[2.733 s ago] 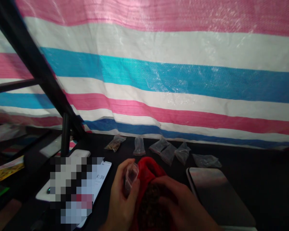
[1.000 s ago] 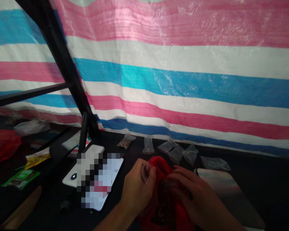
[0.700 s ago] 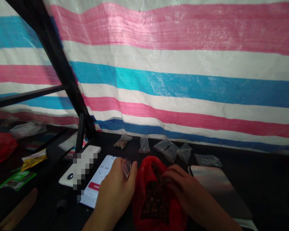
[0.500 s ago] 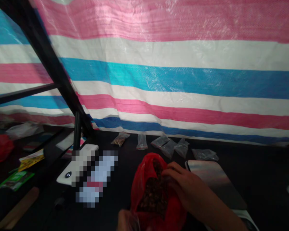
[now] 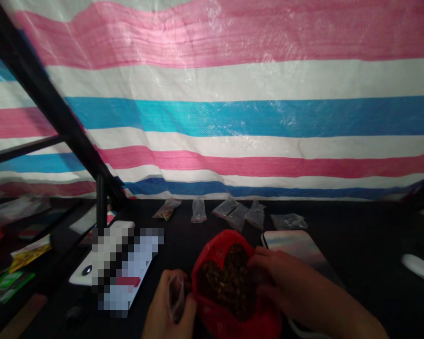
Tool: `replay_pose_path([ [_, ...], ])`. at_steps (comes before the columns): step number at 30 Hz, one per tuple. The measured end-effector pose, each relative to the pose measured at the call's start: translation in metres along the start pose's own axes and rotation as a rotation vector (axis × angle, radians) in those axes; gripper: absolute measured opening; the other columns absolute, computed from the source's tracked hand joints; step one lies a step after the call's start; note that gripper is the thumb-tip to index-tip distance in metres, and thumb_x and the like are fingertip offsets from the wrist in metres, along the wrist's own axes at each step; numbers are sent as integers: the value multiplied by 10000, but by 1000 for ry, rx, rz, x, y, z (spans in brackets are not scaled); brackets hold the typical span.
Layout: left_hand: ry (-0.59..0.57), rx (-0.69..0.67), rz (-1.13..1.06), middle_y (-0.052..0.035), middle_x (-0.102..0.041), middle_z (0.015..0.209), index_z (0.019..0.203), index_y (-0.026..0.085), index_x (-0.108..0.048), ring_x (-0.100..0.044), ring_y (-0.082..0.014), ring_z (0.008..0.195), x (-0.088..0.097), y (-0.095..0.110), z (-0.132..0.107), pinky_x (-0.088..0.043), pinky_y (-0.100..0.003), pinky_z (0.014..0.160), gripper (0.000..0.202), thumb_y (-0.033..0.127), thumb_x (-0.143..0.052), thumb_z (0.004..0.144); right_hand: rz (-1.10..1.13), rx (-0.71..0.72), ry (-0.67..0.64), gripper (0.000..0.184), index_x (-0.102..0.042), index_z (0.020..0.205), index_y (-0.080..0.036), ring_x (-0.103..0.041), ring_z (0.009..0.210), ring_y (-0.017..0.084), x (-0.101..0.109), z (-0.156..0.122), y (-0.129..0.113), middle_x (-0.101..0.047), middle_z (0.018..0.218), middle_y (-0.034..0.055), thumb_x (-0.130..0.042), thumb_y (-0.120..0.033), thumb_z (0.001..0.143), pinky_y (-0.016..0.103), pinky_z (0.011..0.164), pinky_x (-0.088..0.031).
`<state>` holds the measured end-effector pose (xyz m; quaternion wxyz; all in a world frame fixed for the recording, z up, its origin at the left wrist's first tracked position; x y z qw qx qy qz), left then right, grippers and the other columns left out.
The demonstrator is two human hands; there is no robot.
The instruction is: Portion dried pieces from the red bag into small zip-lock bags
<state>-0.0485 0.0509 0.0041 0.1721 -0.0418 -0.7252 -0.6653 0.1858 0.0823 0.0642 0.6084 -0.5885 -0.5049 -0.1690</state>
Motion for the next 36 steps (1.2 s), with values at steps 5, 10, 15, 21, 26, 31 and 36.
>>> replay_pose_path([
  [5, -217, 28, 19, -47, -685, 920, 933, 240, -563, -682, -261, 901, -25, 11, 17, -548, -359, 796, 181, 402, -623, 877, -149, 99, 69, 570, -718, 1167, -200, -639, 1150, 274, -3, 9, -7, -710, 1181, 96, -497, 80, 721, 457, 1080, -425],
  [10, -236, -103, -46, 4, -651, 809, 836, 236, -532, -644, -211, 785, -51, 41, 47, -511, -305, 727, 105, 205, -629, 813, -78, 116, 142, 607, -663, 1267, -208, -694, 1079, 217, -10, 21, -10, -644, 1318, 99, -467, 74, 766, 303, 912, -534],
  [15, -210, -137, -166, 19, -615, 749, 774, 227, -519, -617, -186, 716, -61, 42, 72, -507, -289, 683, 79, 196, -592, 768, -67, 62, 156, 529, -662, 1259, -205, -716, 1036, 219, -21, 32, -9, -643, 1302, 102, -513, 35, 812, 294, 895, -544],
  [21, -146, -170, -222, 17, -562, 816, 855, 234, -514, -587, -179, 760, -54, 27, 62, -508, -280, 690, 148, 347, -607, 875, 50, -6, 259, 415, -701, 1169, -192, -646, 1151, 268, -24, 45, -11, -689, 1235, 103, -555, -7, 827, 385, 1017, -489],
  [26, -49, -382, -73, -3, -521, 858, 882, 232, -540, -557, -177, 762, -40, 48, 53, -482, -271, 657, 85, 295, -551, 938, 358, -35, 307, 384, -709, 1151, -203, -648, 1132, 233, -23, 44, -3, -711, 1213, 81, -580, -40, 829, 365, 1030, -475],
  [31, -56, -425, 65, 11, -556, 769, 861, 230, -559, -561, -161, 668, -40, 50, 56, -470, -260, 599, 105, 279, -553, 953, 616, 15, 223, 317, -706, 1172, -232, -677, 1118, 224, -15, 42, -5, -740, 1182, 46, -613, -142, 882, 354, 1024, -496],
  [36, -117, -457, 173, -44, -727, 925, 1035, 233, -647, -676, -211, 800, -49, 43, 53, -527, -311, 696, 131, 253, -627, 908, 569, 116, 312, 333, -707, 1147, -285, -677, 1115, 183, -5, 38, -18, -724, 1181, 9, -642, -103, 876, 287, 1006, -522],
])
Point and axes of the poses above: each hand's wrist, its own z-axis towards the middle knuckle, its own x-axis out of the back of the hand, y = z × x, the point moved 9 cm from there along z, towards the middle knuckle
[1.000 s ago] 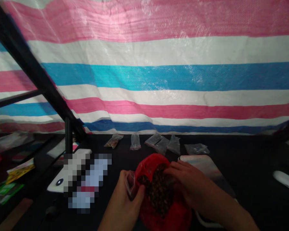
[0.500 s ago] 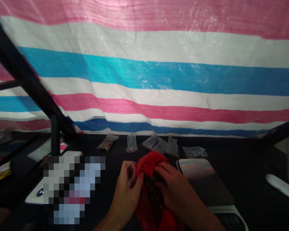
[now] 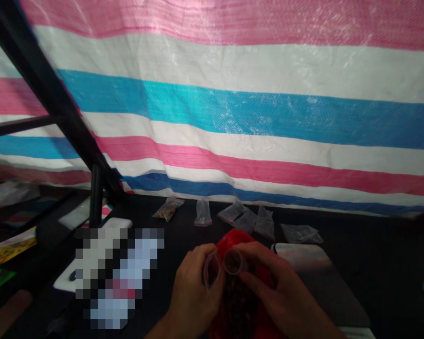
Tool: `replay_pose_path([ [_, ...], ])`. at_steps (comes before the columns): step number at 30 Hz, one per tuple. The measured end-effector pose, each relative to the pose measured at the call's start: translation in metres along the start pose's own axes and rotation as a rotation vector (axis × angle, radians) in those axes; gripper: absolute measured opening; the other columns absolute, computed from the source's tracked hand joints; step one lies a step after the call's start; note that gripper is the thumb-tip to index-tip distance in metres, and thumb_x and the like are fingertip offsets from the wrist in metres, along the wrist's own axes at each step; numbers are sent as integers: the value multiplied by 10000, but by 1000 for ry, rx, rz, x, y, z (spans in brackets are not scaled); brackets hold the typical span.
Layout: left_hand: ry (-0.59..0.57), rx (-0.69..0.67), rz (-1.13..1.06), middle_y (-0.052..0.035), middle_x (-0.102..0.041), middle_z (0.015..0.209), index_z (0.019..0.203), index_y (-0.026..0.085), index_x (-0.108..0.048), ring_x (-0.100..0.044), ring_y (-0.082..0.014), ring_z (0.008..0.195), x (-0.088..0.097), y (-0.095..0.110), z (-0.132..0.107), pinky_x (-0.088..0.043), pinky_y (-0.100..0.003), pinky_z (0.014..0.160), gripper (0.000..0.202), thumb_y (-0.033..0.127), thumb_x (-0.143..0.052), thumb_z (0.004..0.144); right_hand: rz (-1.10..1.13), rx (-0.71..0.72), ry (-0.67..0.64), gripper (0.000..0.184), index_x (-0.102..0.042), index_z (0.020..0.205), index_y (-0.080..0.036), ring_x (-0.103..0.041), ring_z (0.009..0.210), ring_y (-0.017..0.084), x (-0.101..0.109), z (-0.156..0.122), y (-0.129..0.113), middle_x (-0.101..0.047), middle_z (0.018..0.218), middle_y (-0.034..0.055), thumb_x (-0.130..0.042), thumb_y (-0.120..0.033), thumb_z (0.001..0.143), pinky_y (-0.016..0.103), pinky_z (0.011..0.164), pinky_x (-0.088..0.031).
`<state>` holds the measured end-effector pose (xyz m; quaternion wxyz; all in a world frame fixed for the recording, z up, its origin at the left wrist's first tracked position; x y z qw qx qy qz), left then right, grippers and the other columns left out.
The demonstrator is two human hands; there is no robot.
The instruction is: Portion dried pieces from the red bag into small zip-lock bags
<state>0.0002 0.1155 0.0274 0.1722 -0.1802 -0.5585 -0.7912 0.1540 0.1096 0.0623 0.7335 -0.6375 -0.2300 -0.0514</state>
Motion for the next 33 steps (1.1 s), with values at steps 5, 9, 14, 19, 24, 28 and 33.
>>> replay_pose_path([
  [5, -12, -101, 115, -29, -729, 837, 916, 230, -677, -664, -215, 754, 0, 9, -2, -478, -317, 660, 74, 197, -649, 856, -363, 432, 47, 464, -608, 1347, -321, -643, 1204, 160, -19, -15, -24, -661, 1300, 32, -550, -74, 958, 257, 1045, -518],
  [9, -35, -123, 120, -23, -701, 806, 862, 229, -651, -642, -203, 737, -3, 11, -3, -442, -322, 662, 90, 207, -576, 906, -576, 665, 40, 438, -543, 1420, -281, -621, 1258, 204, -33, -29, -35, -703, 1261, 53, -507, -134, 1009, 320, 1084, -514],
  [14, -46, -84, 108, -25, -690, 814, 866, 216, -637, -630, -210, 766, -2, 11, -1, -429, -318, 670, 129, 106, -583, 826, -612, 602, 69, 390, -520, 1431, -243, -669, 1158, 194, -31, -27, -28, -689, 1237, 86, -494, -214, 1043, 300, 1023, -556],
  [19, -50, -56, 104, -18, -674, 817, 835, 223, -615, -613, -206, 767, -3, 10, -1, -417, -309, 669, 52, 179, -629, 860, -542, 623, 40, 410, -508, 1426, -252, -647, 1185, 172, -26, -26, -25, -653, 1277, 83, -478, -146, 1031, 272, 1013, -547],
  [24, -18, 31, 103, 4, -607, 746, 759, 234, -549, -576, -190, 695, -4, 1, -2, -399, -288, 616, 145, 202, -613, 886, -579, 571, 70, 398, -555, 1367, -285, -677, 1127, 183, -9, -24, -30, -687, 1271, 56, -507, -136, 1001, 298, 991, -550],
  [28, 65, 140, 100, 6, -563, 768, 745, 243, -502, -552, -190, 698, 6, -8, 1, -411, -285, 617, 165, 116, -551, 838, -587, 333, -121, 300, -667, 1160, -305, -696, 1046, 205, -7, -13, -22, -726, 1169, 26, -586, -113, 944, 328, 910, -564],
  [33, 43, 230, -156, -34, -632, 942, 783, 237, -507, -627, -214, 895, 6, -15, 8, -493, -320, 788, 97, 186, -530, 862, -676, 161, -255, 348, -688, 1100, -283, -693, 1024, 242, -10, -7, 0, -737, 1127, 27, -566, -34, 890, 432, 931, -546],
])
Point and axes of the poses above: each hand's wrist, its own z-axis towards the middle knuckle, its own x-axis out of the back of the hand, y = z × x, the point moved 9 cm from there along z, towards the middle knuckle
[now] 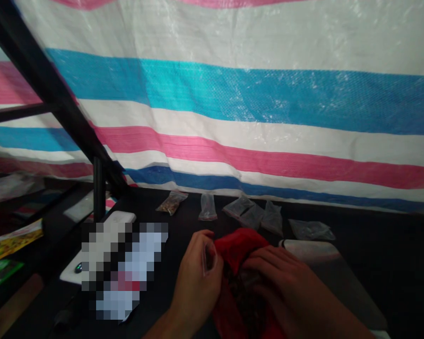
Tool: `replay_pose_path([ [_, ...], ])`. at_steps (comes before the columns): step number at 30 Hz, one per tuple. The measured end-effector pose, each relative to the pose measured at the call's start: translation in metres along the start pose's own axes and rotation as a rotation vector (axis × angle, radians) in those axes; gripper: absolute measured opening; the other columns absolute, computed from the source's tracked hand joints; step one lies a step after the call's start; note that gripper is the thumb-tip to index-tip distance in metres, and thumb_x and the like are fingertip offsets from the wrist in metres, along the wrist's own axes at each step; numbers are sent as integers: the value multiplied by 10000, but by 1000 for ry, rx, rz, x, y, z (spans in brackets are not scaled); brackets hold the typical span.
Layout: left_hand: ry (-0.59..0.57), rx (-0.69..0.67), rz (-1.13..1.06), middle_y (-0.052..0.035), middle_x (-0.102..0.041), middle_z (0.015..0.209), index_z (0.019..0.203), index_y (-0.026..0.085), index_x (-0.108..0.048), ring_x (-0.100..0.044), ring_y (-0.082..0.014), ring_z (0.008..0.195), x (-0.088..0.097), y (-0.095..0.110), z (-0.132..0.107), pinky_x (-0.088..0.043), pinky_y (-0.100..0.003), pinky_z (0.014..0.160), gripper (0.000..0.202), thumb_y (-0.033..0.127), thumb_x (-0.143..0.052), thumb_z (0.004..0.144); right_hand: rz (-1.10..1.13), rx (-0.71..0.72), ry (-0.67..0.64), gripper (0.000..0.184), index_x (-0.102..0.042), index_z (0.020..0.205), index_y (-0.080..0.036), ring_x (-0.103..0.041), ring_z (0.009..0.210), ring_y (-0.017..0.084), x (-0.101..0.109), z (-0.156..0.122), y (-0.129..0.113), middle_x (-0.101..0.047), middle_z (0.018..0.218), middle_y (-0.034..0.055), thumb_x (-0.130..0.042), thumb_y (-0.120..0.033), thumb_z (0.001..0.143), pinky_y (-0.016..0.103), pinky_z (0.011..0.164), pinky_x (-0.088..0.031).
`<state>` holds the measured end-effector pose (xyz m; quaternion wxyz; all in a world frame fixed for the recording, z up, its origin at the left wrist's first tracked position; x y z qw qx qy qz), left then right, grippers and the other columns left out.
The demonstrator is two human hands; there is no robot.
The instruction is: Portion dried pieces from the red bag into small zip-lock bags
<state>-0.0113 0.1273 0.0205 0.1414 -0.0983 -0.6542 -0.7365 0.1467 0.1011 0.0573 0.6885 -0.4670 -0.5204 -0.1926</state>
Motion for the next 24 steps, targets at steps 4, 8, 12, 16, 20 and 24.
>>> replay_pose_path([
  [4, -82, 136, -157, 22, -589, 768, 818, 233, -539, -578, -173, 725, -8, -11, 3, -469, -271, 673, 108, 295, -547, 905, -209, -23, 157, 438, -664, 1229, -247, -703, 1059, 302, 0, 0, 16, -721, 1247, 91, -528, -26, 875, 514, 930, -538],
  [8, -18, 226, -336, 54, -485, 685, 719, 227, -497, -473, -137, 643, -5, -19, 7, -418, -234, 599, 235, 375, -610, 862, -315, -25, 227, 472, -651, 1277, -214, -719, 1055, 298, -2, 1, 21, -696, 1324, 121, -532, -9, 869, 473, 895, -552],
  [12, -6, 274, -411, 58, -477, 677, 709, 226, -483, -465, -130, 623, -5, -20, 10, -431, -230, 589, 280, 435, -625, 829, -208, -66, 160, 415, -676, 1222, -226, -727, 1017, 279, -11, 8, 19, -736, 1250, 90, -564, -21, 878, 434, 858, -550],
  [16, -8, 299, -435, 47, -514, 697, 718, 224, -488, -506, -140, 644, -5, -20, 9, -457, -240, 605, 301, 468, -640, 807, -32, -139, 143, 393, -696, 1170, -223, -694, 1070, 279, -13, 12, 17, -748, 1200, 88, -581, -13, 858, 447, 925, -510],
  [20, 20, 239, -383, 34, -553, 717, 734, 222, -523, -546, -153, 673, 1, -15, 8, -471, -244, 627, 233, 400, -656, 806, 195, -200, 110, 375, -728, 1084, -249, -670, 1038, 253, -18, 11, 18, -756, 1090, 54, -576, -13, 835, 433, 949, -488],
  [24, 83, 63, -235, 24, -546, 763, 762, 226, -526, -543, -156, 704, 13, 1, 8, -461, -245, 643, 148, 299, -630, 836, 433, -253, 125, 377, -716, 1127, -275, -652, 1082, 240, -22, 4, 24, -722, 1130, 39, -555, -67, 856, 414, 986, -492],
])
Point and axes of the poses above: each hand's wrist, its own z-axis towards the middle knuckle, its own x-axis out of the back of the hand, y = z × x, the point moved 9 cm from there along z, towards the middle knuckle
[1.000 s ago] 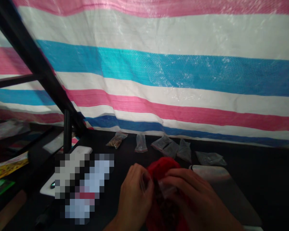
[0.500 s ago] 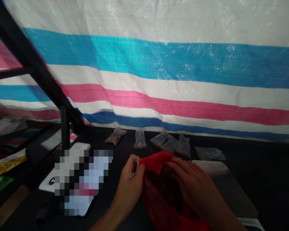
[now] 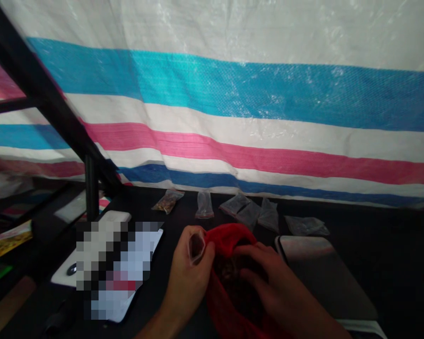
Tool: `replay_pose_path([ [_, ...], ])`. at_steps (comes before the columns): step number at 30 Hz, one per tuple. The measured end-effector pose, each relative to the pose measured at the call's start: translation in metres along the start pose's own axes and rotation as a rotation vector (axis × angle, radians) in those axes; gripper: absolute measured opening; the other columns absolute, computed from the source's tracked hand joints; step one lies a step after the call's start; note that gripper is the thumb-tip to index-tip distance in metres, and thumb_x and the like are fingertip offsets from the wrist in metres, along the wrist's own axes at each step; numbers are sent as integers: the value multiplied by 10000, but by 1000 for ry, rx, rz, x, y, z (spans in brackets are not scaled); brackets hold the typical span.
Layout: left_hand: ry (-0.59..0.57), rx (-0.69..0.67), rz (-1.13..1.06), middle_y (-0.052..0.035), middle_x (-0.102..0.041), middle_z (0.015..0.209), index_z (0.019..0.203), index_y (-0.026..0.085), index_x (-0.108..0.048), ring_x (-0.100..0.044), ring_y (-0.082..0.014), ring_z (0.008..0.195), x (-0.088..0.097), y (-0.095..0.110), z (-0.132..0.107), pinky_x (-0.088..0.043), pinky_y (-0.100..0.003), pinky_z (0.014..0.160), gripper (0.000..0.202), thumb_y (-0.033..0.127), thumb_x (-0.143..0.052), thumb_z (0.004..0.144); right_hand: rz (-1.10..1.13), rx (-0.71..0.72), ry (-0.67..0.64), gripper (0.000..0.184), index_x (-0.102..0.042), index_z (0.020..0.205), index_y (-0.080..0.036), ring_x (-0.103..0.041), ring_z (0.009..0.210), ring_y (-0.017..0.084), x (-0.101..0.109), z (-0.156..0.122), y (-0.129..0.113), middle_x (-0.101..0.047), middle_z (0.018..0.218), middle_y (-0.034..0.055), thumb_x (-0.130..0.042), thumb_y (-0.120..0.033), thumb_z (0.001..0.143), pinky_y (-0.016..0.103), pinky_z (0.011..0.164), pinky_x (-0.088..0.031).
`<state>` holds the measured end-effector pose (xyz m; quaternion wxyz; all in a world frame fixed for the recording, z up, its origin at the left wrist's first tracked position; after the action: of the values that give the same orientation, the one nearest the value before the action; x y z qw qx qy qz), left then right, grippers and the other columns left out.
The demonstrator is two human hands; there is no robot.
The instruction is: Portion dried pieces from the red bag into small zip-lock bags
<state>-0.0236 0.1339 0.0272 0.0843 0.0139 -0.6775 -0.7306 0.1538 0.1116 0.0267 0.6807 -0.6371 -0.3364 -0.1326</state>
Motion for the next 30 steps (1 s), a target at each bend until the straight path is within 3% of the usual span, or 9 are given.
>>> replay_pose_path([
  [6, -46, -185, 213, 29, -493, 751, 737, 230, -495, -488, -144, 651, -3, 16, -6, -402, -248, 588, 165, 192, -565, 882, 300, -18, -40, 260, -668, 1194, -261, -672, 1129, 225, 4, -3, -3, -715, 1204, 48, -535, -248, 971, 374, 1014, -519],
  [10, -161, -251, 332, 5, -549, 790, 744, 227, -508, -527, -161, 703, -16, 13, -12, -406, -264, 619, 172, 141, -574, 877, 304, 62, 49, 261, -658, 1194, -275, -684, 1121, 189, 13, -3, -18, -720, 1176, 28, -600, -202, 951, 307, 1006, -537],
  [14, -260, -299, 390, -24, -613, 851, 827, 217, -587, -579, -193, 791, -28, 10, -19, -432, -289, 671, 97, 129, -583, 868, 56, 364, 216, 349, -660, 1207, -310, -679, 1130, 149, 16, -14, -43, -687, 1212, 17, -624, -102, 929, 229, 989, -542],
  [18, -272, -312, 383, -27, -628, 852, 854, 219, -596, -590, -199, 799, -29, 11, -21, -436, -299, 679, 101, 124, -563, 862, -201, 636, 230, 363, -605, 1325, -290, -650, 1201, 149, 3, -30, -61, -672, 1265, 47, -521, -132, 1009, 232, 1046, -518],
  [24, -225, -288, 370, -8, -592, 822, 795, 223, -540, -542, -187, 771, -25, 10, -20, -403, -281, 646, 167, 61, -577, 801, -277, 565, 327, 323, -586, 1337, -278, -707, 1078, 155, 10, -27, -54, -699, 1201, 46, -572, -299, 1014, 217, 963, -572],
  [30, -186, -190, 325, 5, -563, 798, 770, 231, -509, -531, -180, 753, -20, 4, -15, -402, -271, 636, 150, 134, -585, 854, -280, 473, 241, 375, -565, 1352, -304, -656, 1189, 180, 13, -18, -40, -645, 1319, 59, -523, -172, 1003, 300, 1007, -561],
])
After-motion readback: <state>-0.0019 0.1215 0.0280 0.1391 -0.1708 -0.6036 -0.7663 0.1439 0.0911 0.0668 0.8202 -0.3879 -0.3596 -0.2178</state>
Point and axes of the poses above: each hand's wrist, its own z-axis towards the middle knuckle, its own x-axis out of the back of the hand, y = z × x, the point moved 9 cm from there along z, towards the middle knuckle
